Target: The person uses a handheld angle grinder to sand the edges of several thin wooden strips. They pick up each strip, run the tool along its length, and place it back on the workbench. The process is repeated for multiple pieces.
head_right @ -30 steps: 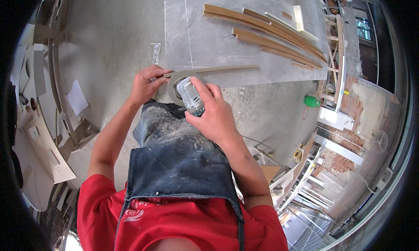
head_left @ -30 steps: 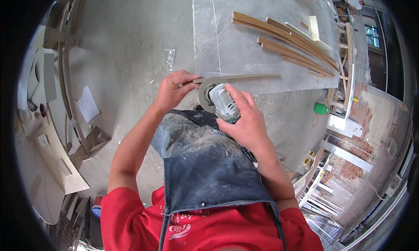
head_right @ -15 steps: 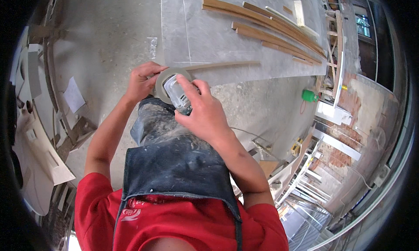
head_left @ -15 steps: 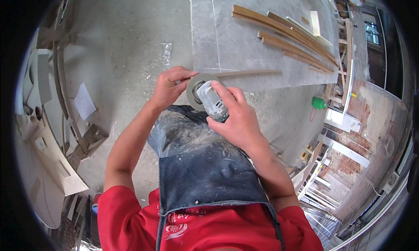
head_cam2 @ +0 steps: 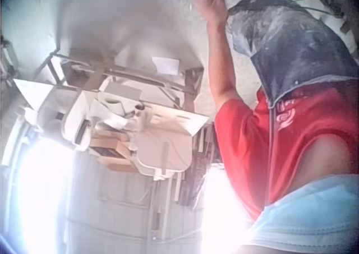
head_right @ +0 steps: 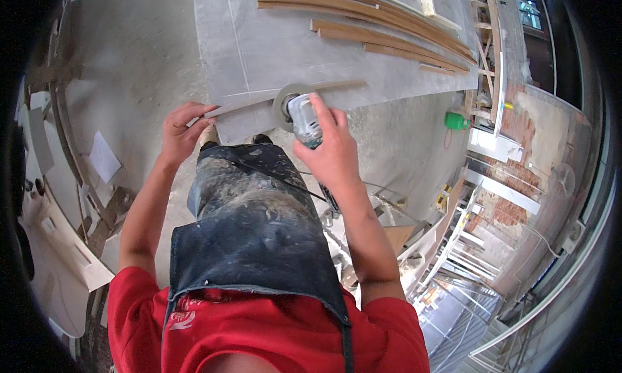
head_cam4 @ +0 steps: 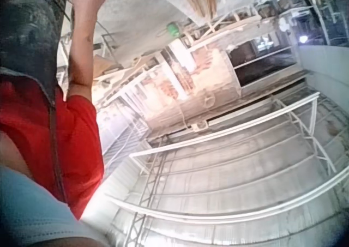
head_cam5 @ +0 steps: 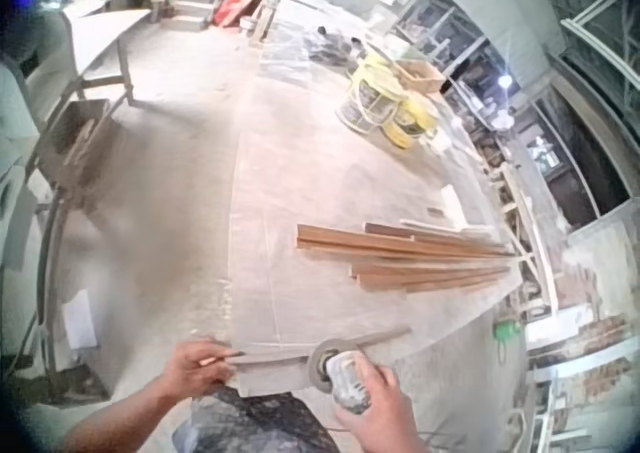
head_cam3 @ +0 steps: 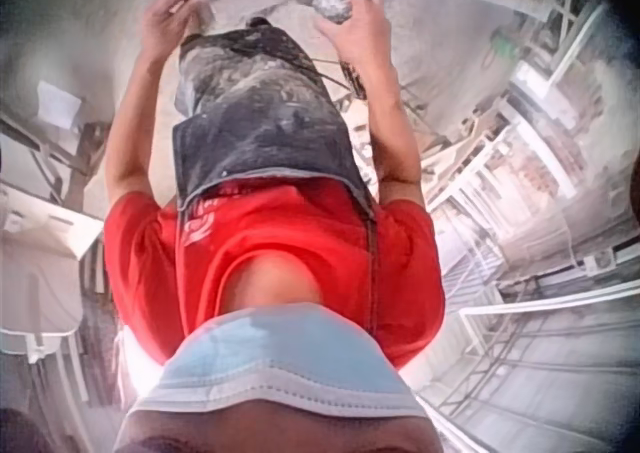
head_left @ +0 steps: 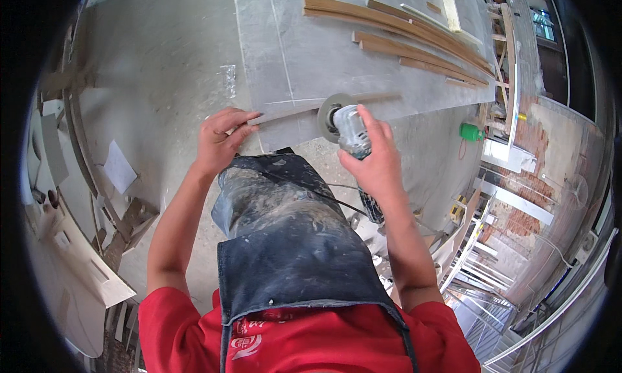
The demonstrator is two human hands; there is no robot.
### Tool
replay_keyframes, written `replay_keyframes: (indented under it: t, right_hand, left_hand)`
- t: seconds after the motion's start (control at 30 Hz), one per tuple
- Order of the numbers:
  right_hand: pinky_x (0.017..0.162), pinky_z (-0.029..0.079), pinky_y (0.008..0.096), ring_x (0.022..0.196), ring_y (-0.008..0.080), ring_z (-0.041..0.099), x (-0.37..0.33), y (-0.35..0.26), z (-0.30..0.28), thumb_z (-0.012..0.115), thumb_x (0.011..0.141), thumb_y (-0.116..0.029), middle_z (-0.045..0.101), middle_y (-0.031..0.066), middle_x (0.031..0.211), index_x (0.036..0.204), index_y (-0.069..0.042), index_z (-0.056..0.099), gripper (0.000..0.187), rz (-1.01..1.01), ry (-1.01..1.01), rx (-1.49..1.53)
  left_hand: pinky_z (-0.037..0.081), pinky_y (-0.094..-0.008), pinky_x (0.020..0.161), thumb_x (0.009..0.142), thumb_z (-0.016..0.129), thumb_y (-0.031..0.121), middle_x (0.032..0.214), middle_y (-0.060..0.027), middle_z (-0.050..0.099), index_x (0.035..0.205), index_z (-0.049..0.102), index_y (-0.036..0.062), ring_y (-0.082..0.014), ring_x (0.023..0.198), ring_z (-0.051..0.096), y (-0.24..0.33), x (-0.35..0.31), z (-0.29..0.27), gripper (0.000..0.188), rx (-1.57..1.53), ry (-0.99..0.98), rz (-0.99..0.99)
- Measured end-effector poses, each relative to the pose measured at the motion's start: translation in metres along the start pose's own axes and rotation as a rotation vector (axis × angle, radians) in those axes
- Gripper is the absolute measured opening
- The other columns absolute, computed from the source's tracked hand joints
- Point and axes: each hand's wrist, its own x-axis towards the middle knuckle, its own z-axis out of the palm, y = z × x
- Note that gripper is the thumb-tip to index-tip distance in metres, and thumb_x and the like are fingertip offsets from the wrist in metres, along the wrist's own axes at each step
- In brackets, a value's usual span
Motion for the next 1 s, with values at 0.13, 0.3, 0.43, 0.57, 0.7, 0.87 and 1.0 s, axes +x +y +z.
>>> replay_keyframes:
  t: [0.13, 0.3, 0.43, 0.57, 0.7, 0.87, 1.0]
  right_hand:
    - [0.097, 0.056, 0.0463, 0.117, 0.0406, 0.065, 0.008, 0.034, -0.014, 0.083, 0.077, -0.020, 0.057, 0.0191, 0.134, 0.154, -0.020, 0.048, 0.085, 0.131, 0.042, -0.026]
    - [0.103, 0.051, 0.0453, 0.124, 0.0390, 0.061, 0.020, 0.089, -0.023, 0.086, 0.075, -0.020, 0.059, 0.0193, 0.134, 0.155, -0.020, 0.048, 0.089, 0.220, 0.148, -0.002]
    - [0.105, 0.050, 0.0424, 0.126, 0.0358, 0.062, 0.033, 0.135, -0.031, 0.086, 0.074, -0.018, 0.061, 0.0195, 0.135, 0.153, -0.014, 0.051, 0.086, 0.279, 0.247, 0.077]
    - [0.110, 0.047, 0.0404, 0.129, 0.0323, 0.060, 0.029, 0.150, -0.032, 0.085, 0.075, -0.013, 0.060, 0.0198, 0.142, 0.151, -0.003, 0.052, 0.083, 0.313, 0.353, 0.240]
    - [0.108, 0.048, 0.0418, 0.123, 0.0337, 0.063, -0.011, 0.077, -0.028, 0.087, 0.073, -0.013, 0.061, 0.0181, 0.137, 0.152, -0.009, 0.052, 0.087, 0.189, 0.236, 0.193]
    - [0.088, 0.060, 0.0479, 0.109, 0.0402, 0.068, -0.018, -0.028, 0.006, 0.086, 0.075, -0.017, 0.056, 0.0184, 0.134, 0.153, -0.023, 0.051, 0.086, -0.192, -0.067, 0.062]
    - [0.083, 0.061, 0.0452, 0.098, 0.0375, 0.071, -0.010, -0.063, 0.018, 0.086, 0.075, -0.018, 0.054, 0.0165, 0.133, 0.154, -0.025, 0.049, 0.088, -0.296, -0.170, 0.018]
  left_hand:
    - [0.052, -0.0309, 0.075, 0.087, 0.079, 0.002, 0.092, -0.0094, 0.075, 0.112, 0.080, 0.0044, -0.0200, 0.083, 0.068, -0.005, -0.004, -0.001, 0.025, 0.011, 0.010, -0.004]
    - [0.054, -0.0310, 0.079, 0.086, 0.079, -0.001, 0.096, -0.0107, 0.077, 0.112, 0.080, 0.0038, -0.0210, 0.087, 0.071, -0.004, -0.006, -0.008, 0.026, 0.049, 0.006, -0.012]
    - [0.055, -0.0319, 0.080, 0.085, 0.079, -0.003, 0.097, -0.0105, 0.078, 0.112, 0.080, 0.0047, -0.0215, 0.086, 0.071, -0.002, -0.005, -0.009, 0.028, 0.095, 0.005, -0.011]
    - [0.053, -0.0323, 0.079, 0.085, 0.080, 0.000, 0.095, -0.0087, 0.076, 0.111, 0.080, 0.0058, -0.0209, 0.086, 0.070, -0.006, -0.009, -0.013, 0.026, 0.103, 0.032, -0.021]
    - [0.051, -0.0309, 0.076, 0.087, 0.080, 0.003, 0.091, -0.0079, 0.074, 0.108, 0.080, 0.0031, -0.0183, 0.085, 0.067, 0.000, -0.014, -0.001, 0.020, 0.065, 0.057, -0.122]
    - [0.051, -0.0301, 0.074, 0.089, 0.080, 0.004, 0.092, -0.0081, 0.074, 0.109, 0.079, 0.0016, -0.0175, 0.084, 0.067, 0.006, -0.011, 0.007, 0.020, 0.014, 0.116, -0.055]
    - [0.052, -0.0308, 0.070, 0.087, 0.080, 0.002, 0.090, -0.0071, 0.073, 0.112, 0.080, 0.0051, -0.0178, 0.080, 0.067, 0.004, -0.010, 0.013, 0.025, -0.048, 0.129, -0.038]
